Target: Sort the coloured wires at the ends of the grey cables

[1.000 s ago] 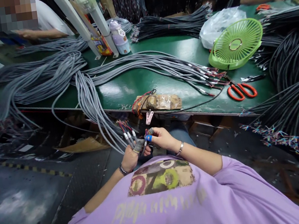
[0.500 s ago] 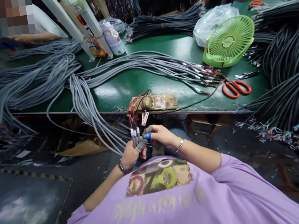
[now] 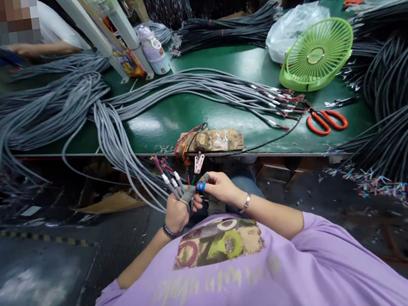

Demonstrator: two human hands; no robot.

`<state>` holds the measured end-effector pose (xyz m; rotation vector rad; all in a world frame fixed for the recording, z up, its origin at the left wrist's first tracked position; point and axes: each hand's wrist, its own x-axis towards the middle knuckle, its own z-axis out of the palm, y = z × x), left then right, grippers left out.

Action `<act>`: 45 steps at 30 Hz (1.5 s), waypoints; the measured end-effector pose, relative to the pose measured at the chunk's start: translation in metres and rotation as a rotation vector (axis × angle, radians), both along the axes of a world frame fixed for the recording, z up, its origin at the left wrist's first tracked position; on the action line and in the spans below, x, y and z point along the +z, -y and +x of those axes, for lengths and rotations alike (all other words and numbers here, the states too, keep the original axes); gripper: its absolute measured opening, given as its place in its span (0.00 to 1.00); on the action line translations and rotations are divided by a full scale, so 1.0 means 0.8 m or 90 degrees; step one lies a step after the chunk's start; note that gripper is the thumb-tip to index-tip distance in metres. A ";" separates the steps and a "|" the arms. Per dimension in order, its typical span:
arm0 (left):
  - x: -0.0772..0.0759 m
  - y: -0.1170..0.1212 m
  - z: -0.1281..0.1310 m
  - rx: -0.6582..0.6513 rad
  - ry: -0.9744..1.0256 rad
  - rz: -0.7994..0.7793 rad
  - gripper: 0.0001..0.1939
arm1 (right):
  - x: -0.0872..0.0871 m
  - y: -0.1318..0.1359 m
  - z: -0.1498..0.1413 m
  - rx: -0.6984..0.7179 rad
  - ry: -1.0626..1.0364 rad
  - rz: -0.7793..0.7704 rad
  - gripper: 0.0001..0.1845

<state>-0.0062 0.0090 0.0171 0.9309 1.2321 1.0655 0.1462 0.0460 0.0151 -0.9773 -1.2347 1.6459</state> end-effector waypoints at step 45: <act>-0.008 -0.007 0.008 -0.037 -0.002 0.004 0.17 | -0.007 -0.009 -0.003 -0.032 -0.011 -0.081 0.18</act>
